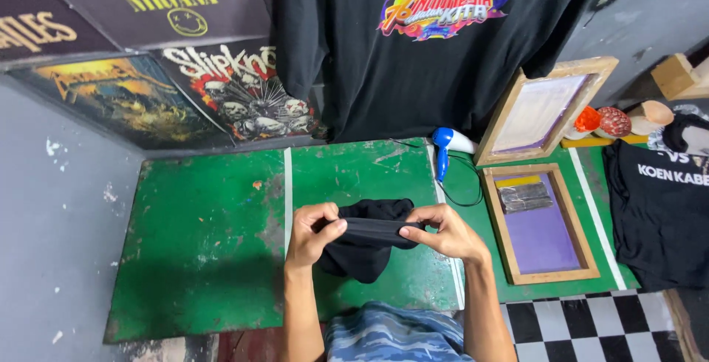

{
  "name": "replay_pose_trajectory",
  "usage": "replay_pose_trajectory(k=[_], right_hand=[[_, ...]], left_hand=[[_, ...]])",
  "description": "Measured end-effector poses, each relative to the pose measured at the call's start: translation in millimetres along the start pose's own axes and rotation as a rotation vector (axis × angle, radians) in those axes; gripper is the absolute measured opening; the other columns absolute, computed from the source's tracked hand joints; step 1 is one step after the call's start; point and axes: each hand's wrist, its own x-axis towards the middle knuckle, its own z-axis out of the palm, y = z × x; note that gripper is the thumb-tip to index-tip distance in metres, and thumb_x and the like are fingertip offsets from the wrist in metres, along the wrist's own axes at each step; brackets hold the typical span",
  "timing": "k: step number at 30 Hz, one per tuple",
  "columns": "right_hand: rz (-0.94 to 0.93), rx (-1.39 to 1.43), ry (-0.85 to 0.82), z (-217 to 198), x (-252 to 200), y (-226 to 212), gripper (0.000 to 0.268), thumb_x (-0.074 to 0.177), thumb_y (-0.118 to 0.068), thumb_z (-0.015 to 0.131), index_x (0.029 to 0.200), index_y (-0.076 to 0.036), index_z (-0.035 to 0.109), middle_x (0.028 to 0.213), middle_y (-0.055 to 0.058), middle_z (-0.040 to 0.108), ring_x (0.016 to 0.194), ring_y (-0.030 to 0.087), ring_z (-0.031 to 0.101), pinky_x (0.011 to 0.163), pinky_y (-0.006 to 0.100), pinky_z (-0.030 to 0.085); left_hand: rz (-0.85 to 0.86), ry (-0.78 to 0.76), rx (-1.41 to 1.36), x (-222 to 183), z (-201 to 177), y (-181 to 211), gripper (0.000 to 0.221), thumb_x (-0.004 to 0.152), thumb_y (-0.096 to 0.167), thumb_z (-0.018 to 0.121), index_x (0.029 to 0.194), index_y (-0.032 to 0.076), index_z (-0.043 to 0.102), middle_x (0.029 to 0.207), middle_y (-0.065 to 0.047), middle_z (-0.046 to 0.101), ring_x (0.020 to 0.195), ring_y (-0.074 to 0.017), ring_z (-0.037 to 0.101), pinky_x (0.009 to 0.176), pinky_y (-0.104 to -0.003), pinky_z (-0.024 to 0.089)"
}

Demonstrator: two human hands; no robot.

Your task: Inspecting and folding a black t-shirt on a workbench.

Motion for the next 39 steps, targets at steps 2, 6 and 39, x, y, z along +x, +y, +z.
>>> replay_pose_trajectory(k=[2,6,39], right_hand=[[-0.003,-0.005,-0.026,-1,0,-1,0.010,0.087,-0.005,0.077,0.077,-0.002,0.077,0.061,0.005,0.063,0.063,0.012,0.056,0.058,0.031,0.050],[-0.035,-0.018,-0.076,-5,-1,-11,0.010,0.086,-0.005,0.078,0.076,-0.003,0.077,0.062,0.007,0.066,0.062,0.013,0.059,0.059,0.031,0.051],[-0.046,0.047,-0.069,-21,34,34,0.016,0.089,-0.007,0.077,0.073,-0.005,0.074,0.057,0.003,0.067,0.060,0.009,0.056,0.058,0.028,0.050]], left_hand=[[-0.018,0.000,0.040,-1,7,0,0.025,0.085,0.012,0.078,0.066,0.006,0.063,0.058,-0.004,0.050,0.055,-0.0127,0.044,0.055,-0.026,0.037],[-0.197,-0.145,0.125,8,44,26,0.041,0.084,0.026,0.081,0.115,0.004,0.065,0.104,-0.018,0.072,0.097,-0.0309,0.070,0.090,-0.046,0.054],[0.011,-0.140,0.073,60,18,36,0.032,0.088,0.011,0.077,0.061,0.008,0.059,0.053,0.001,0.045,0.055,-0.0071,0.038,0.051,-0.026,0.033]])
